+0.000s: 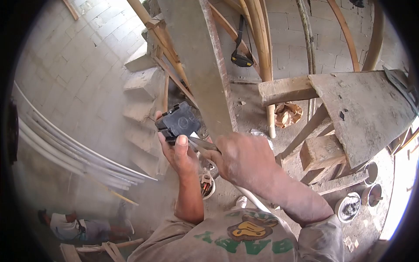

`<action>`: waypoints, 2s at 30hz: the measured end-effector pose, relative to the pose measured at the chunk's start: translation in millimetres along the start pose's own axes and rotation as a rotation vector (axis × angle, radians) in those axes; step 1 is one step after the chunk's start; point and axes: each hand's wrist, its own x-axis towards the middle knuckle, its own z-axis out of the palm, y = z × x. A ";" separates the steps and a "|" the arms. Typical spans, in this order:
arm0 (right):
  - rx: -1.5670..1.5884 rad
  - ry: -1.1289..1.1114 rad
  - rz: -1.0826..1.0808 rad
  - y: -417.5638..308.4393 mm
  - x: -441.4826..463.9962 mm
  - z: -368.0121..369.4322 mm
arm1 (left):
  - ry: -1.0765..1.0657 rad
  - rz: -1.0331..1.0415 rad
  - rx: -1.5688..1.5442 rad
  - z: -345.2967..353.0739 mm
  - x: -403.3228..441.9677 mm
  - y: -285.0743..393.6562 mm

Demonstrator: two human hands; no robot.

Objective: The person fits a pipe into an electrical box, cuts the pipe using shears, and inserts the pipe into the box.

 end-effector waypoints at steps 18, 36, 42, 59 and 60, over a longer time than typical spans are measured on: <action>0.245 -0.081 0.086 32.4 -14.9 12.3 | -0.027 0.026 -0.142 6.6 -2.0 -4.3; 0.342 -0.329 0.179 23.0 9.0 -0.5 | -0.004 -0.003 -0.182 -0.2 2.6 -13.9; 0.346 -0.349 0.170 22.2 10.5 -0.2 | 0.017 -0.028 -0.154 -1.5 0.5 -13.3; -0.274 -0.243 -0.159 2.7 20.9 -12.4 | 0.027 -0.019 -0.019 1.1 4.5 -7.9; -0.291 -0.221 -0.166 4.7 20.3 -7.4 | 0.034 -0.026 -0.012 1.4 4.0 -7.1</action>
